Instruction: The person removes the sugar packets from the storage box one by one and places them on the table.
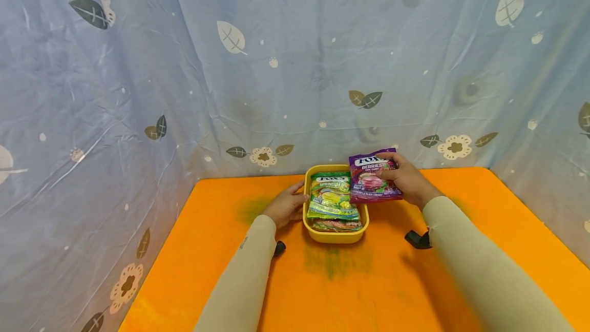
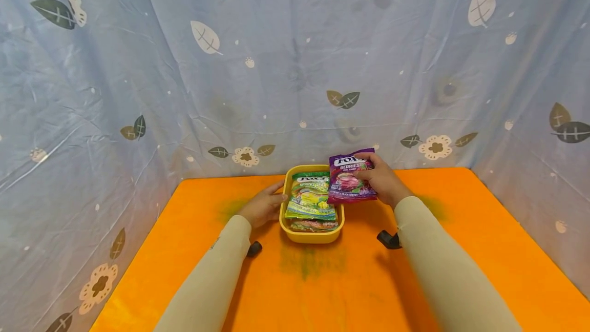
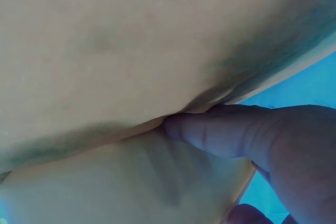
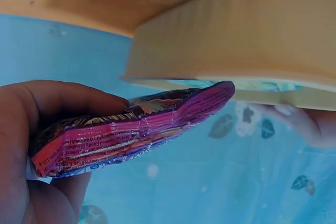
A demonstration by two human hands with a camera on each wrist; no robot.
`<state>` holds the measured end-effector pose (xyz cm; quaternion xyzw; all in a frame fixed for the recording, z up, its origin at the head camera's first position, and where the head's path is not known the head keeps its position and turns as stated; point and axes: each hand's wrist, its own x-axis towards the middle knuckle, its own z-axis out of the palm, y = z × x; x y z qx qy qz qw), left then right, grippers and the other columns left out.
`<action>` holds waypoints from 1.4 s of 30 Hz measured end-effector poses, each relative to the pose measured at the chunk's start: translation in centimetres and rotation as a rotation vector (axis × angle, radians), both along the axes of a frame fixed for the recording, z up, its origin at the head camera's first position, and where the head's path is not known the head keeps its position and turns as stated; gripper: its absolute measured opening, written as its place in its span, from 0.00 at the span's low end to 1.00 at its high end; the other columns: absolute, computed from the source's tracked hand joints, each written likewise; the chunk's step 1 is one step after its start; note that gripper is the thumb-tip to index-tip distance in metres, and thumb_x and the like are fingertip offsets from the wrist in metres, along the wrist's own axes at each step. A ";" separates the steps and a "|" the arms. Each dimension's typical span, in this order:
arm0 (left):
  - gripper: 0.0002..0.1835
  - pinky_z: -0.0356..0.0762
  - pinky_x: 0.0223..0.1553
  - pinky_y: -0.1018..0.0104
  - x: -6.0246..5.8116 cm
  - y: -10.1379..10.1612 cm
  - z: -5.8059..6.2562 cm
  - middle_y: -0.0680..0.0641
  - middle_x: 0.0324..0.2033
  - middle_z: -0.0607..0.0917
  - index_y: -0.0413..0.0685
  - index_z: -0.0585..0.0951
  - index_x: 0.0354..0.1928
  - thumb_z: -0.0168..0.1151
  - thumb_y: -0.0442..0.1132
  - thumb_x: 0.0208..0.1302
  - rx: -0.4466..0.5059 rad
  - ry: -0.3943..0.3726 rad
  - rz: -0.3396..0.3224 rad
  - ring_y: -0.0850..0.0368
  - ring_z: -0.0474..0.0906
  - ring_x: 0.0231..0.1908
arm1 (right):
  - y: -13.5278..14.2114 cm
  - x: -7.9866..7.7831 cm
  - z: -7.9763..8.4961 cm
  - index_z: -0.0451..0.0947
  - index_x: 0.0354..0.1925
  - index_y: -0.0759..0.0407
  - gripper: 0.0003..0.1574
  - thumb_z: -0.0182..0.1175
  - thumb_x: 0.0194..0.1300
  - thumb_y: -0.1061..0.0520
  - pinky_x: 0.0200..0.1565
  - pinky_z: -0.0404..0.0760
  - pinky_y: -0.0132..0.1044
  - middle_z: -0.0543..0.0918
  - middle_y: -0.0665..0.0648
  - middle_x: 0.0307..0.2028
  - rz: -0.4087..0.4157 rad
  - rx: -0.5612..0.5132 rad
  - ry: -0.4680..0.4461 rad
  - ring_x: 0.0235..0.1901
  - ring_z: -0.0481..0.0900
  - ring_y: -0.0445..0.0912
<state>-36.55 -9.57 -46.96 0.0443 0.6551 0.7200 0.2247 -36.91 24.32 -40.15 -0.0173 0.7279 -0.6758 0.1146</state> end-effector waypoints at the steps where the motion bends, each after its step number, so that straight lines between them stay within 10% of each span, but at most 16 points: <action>1: 0.34 0.78 0.45 0.51 0.0 0.0 0.0 0.44 0.59 0.74 0.59 0.54 0.75 0.55 0.40 0.71 -0.001 0.000 -0.002 0.49 0.77 0.52 | 0.3 0.0 0.0 0.53 0.72 0.44 0.40 0.58 0.69 0.57 0.45 0.80 0.48 0.54 0.66 0.65 -0.004 0.005 0.000 0.51 0.71 0.63; 22: 0.33 0.78 0.45 0.49 -0.1 -0.2 -0.1 0.46 0.57 0.76 0.62 0.56 0.74 0.54 0.38 0.71 0.029 0.002 -0.009 0.49 0.77 0.52 | 4.2 -0.6 -3.0 0.49 0.74 0.50 0.40 0.54 0.71 0.57 0.44 0.80 0.39 0.51 0.67 0.67 0.024 0.141 -0.004 0.47 0.70 0.58; 42: 0.35 0.78 0.45 0.50 -0.2 -0.3 -0.1 0.45 0.56 0.76 0.64 0.56 0.74 0.56 0.40 0.70 0.000 -0.008 0.001 0.49 0.79 0.49 | 3.8 -1.8 -5.3 0.52 0.73 0.51 0.38 0.54 0.70 0.59 0.58 0.63 0.62 0.55 0.72 0.65 0.007 0.569 0.094 0.55 0.60 0.67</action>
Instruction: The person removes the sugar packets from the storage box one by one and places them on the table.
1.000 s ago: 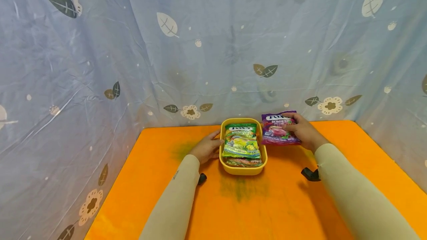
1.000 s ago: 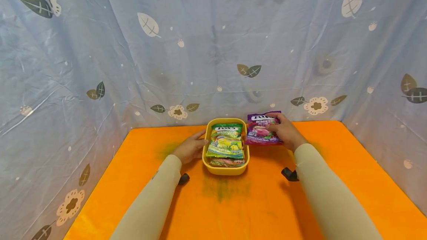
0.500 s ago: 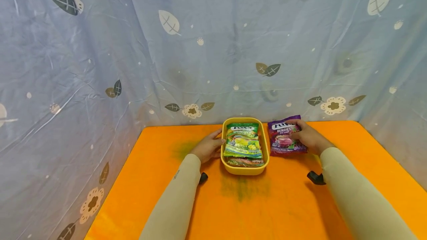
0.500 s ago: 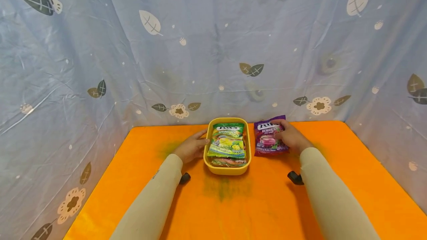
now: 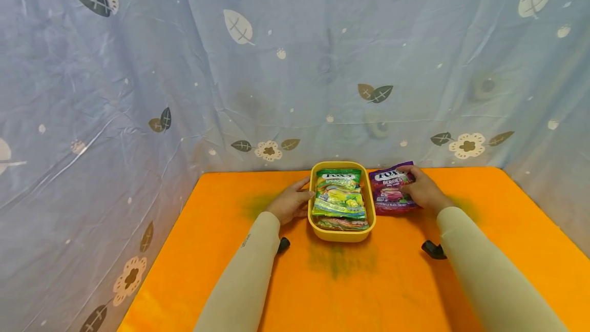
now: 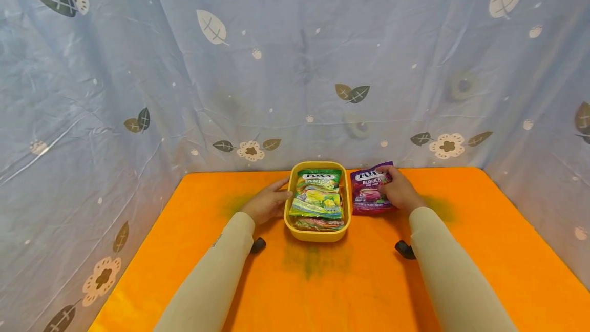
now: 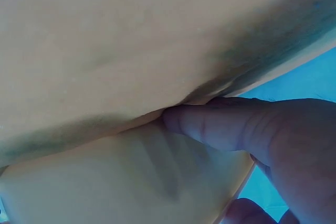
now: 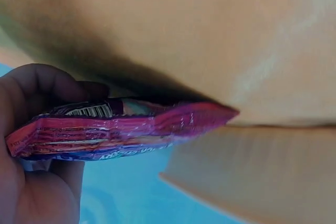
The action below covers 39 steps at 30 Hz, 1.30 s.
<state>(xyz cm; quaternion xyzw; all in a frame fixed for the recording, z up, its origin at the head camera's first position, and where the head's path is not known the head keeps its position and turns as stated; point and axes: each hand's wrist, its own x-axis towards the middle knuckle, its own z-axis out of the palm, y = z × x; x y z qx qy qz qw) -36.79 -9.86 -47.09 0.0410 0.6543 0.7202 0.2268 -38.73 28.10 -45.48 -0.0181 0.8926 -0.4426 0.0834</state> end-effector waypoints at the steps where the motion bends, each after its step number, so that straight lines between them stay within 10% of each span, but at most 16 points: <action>1: 0.35 0.78 0.45 0.50 0.0 0.0 0.0 0.45 0.56 0.76 0.64 0.56 0.74 0.56 0.40 0.70 -0.003 0.004 -0.001 0.49 0.79 0.48 | 0.0 0.0 -0.1 0.53 0.72 0.51 0.38 0.54 0.70 0.60 0.58 0.63 0.62 0.55 0.72 0.64 -0.009 0.005 0.001 0.55 0.60 0.67; 27: 0.33 0.78 0.46 0.49 0.0 0.1 -0.2 0.47 0.57 0.77 0.64 0.54 0.75 0.53 0.39 0.72 0.030 -0.003 -0.019 0.51 0.77 0.53 | 1.6 0.6 -0.5 0.57 0.67 0.64 0.41 0.64 0.63 0.55 0.57 0.64 0.63 0.64 0.76 0.57 -0.024 0.237 0.086 0.51 0.65 0.67; 39: 0.33 0.78 0.46 0.49 0.1 0.2 -0.1 0.46 0.57 0.76 0.63 0.54 0.75 0.52 0.39 0.72 0.034 0.010 -0.020 0.50 0.77 0.53 | 0.6 0.8 0.8 0.57 0.69 0.59 0.40 0.62 0.65 0.55 0.55 0.67 0.62 0.61 0.72 0.62 -0.091 0.114 0.087 0.55 0.64 0.66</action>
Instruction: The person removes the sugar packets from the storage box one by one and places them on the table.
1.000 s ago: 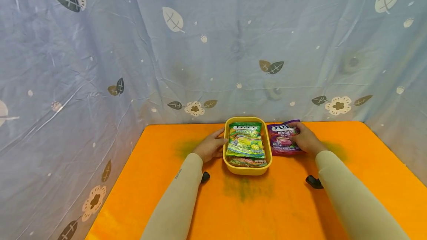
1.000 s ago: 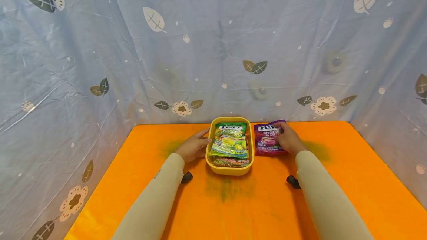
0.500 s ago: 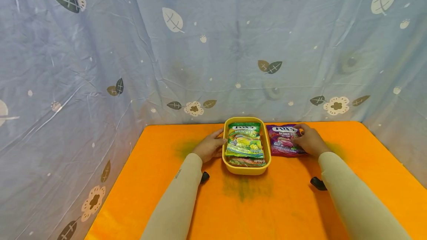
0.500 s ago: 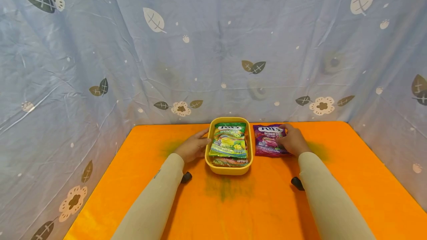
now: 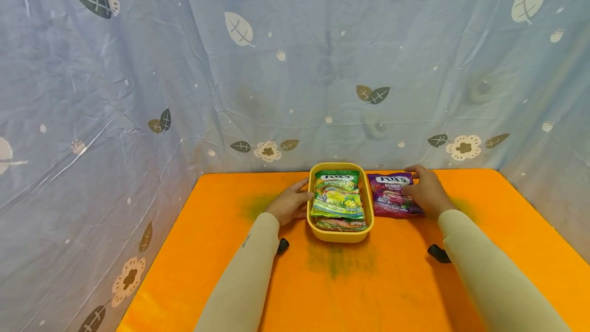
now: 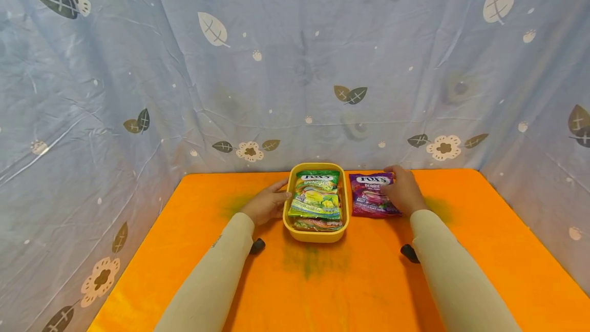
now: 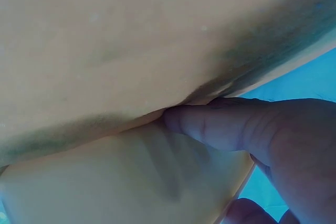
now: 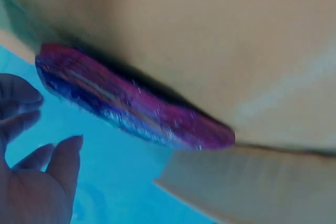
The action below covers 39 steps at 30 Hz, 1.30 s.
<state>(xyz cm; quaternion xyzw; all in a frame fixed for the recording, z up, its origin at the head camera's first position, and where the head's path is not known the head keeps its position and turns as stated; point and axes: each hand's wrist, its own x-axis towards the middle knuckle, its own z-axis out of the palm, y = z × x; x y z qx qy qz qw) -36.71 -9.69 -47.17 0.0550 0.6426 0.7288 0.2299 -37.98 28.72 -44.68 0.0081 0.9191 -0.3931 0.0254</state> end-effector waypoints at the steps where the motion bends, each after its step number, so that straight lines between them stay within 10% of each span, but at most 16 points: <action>1: 0.33 0.78 0.46 0.49 0.0 0.0 0.0 0.46 0.57 0.76 0.63 0.54 0.75 0.52 0.39 0.72 0.002 0.002 -0.002 0.50 0.77 0.53 | -0.1 0.0 0.1 0.57 0.70 0.57 0.39 0.61 0.66 0.54 0.55 0.68 0.62 0.62 0.71 0.62 -0.006 -0.022 -0.005 0.55 0.65 0.66; 32: 0.33 0.78 0.46 0.49 -0.1 0.0 -0.1 0.47 0.56 0.77 0.65 0.55 0.74 0.53 0.40 0.72 0.005 -0.015 -0.006 0.51 0.77 0.52 | -7.0 0.9 2.2 0.53 0.72 0.47 0.42 0.62 0.66 0.54 0.55 0.70 0.55 0.68 0.68 0.61 0.210 -0.555 -0.049 0.56 0.73 0.61; 39: 0.32 0.78 0.46 0.49 -0.1 0.0 0.0 0.47 0.56 0.77 0.64 0.55 0.74 0.52 0.39 0.72 0.010 -0.007 -0.015 0.50 0.77 0.52 | -8.8 1.5 2.7 0.55 0.71 0.46 0.41 0.62 0.66 0.51 0.60 0.64 0.56 0.68 0.65 0.61 0.204 -0.538 -0.060 0.58 0.70 0.58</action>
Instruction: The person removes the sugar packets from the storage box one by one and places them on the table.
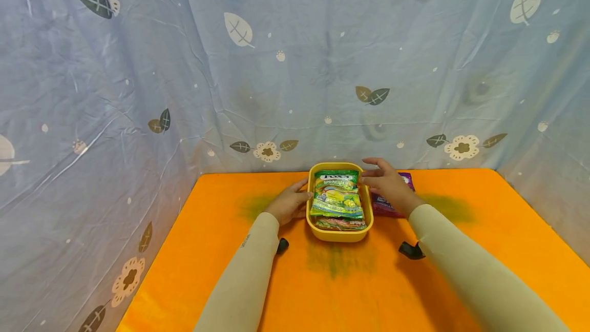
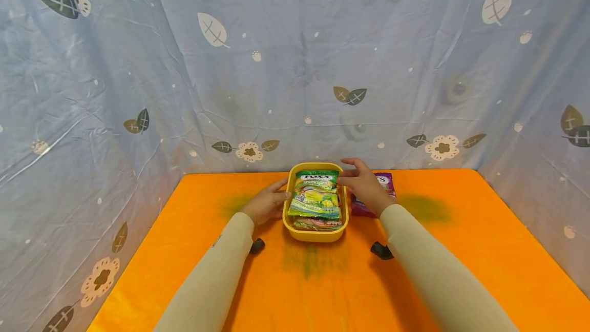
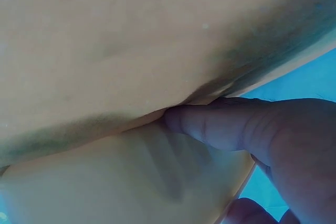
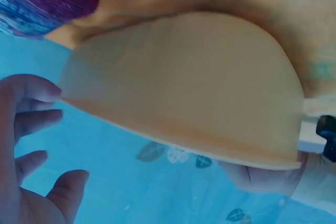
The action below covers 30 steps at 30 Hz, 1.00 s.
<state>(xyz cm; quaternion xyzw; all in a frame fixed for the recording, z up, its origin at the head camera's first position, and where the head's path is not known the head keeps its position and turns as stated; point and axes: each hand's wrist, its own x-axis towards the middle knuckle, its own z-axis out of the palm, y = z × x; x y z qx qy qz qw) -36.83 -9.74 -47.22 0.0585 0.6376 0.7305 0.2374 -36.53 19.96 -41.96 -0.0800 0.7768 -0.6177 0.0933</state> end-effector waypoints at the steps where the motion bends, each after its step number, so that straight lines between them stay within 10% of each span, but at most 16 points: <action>1: 0.32 0.78 0.46 0.49 0.0 0.0 0.0 0.47 0.56 0.78 0.64 0.55 0.74 0.52 0.39 0.72 0.001 0.001 0.000 0.50 0.77 0.52 | -0.2 0.0 0.1 0.55 0.71 0.45 0.41 0.62 0.65 0.50 0.61 0.63 0.55 0.68 0.64 0.61 -0.003 0.006 0.000 0.58 0.70 0.57; 8: 0.33 0.78 0.46 0.49 -0.2 0.1 -0.3 0.47 0.56 0.78 0.64 0.55 0.74 0.53 0.39 0.72 0.012 -0.006 0.001 0.50 0.77 0.52 | -1.1 0.3 0.7 0.53 0.72 0.47 0.45 0.63 0.64 0.49 0.60 0.65 0.56 0.65 0.69 0.62 0.047 -0.042 0.009 0.57 0.70 0.62; 18: 0.33 0.78 0.45 0.50 -0.4 0.0 -0.3 0.47 0.56 0.77 0.64 0.56 0.74 0.54 0.40 0.71 -0.003 -0.018 0.020 0.51 0.77 0.53 | -2.5 1.0 1.0 0.53 0.72 0.47 0.48 0.62 0.62 0.37 0.56 0.68 0.59 0.64 0.65 0.63 0.120 0.340 0.106 0.61 0.65 0.59; 30: 0.33 0.77 0.47 0.49 0.0 0.1 0.0 0.46 0.57 0.76 0.63 0.55 0.74 0.53 0.40 0.72 0.012 -0.001 -0.005 0.50 0.77 0.53 | -5.5 2.2 0.5 0.53 0.72 0.55 0.50 0.63 0.62 0.40 0.59 0.61 0.62 0.55 0.63 0.69 0.082 0.292 0.078 0.66 0.56 0.62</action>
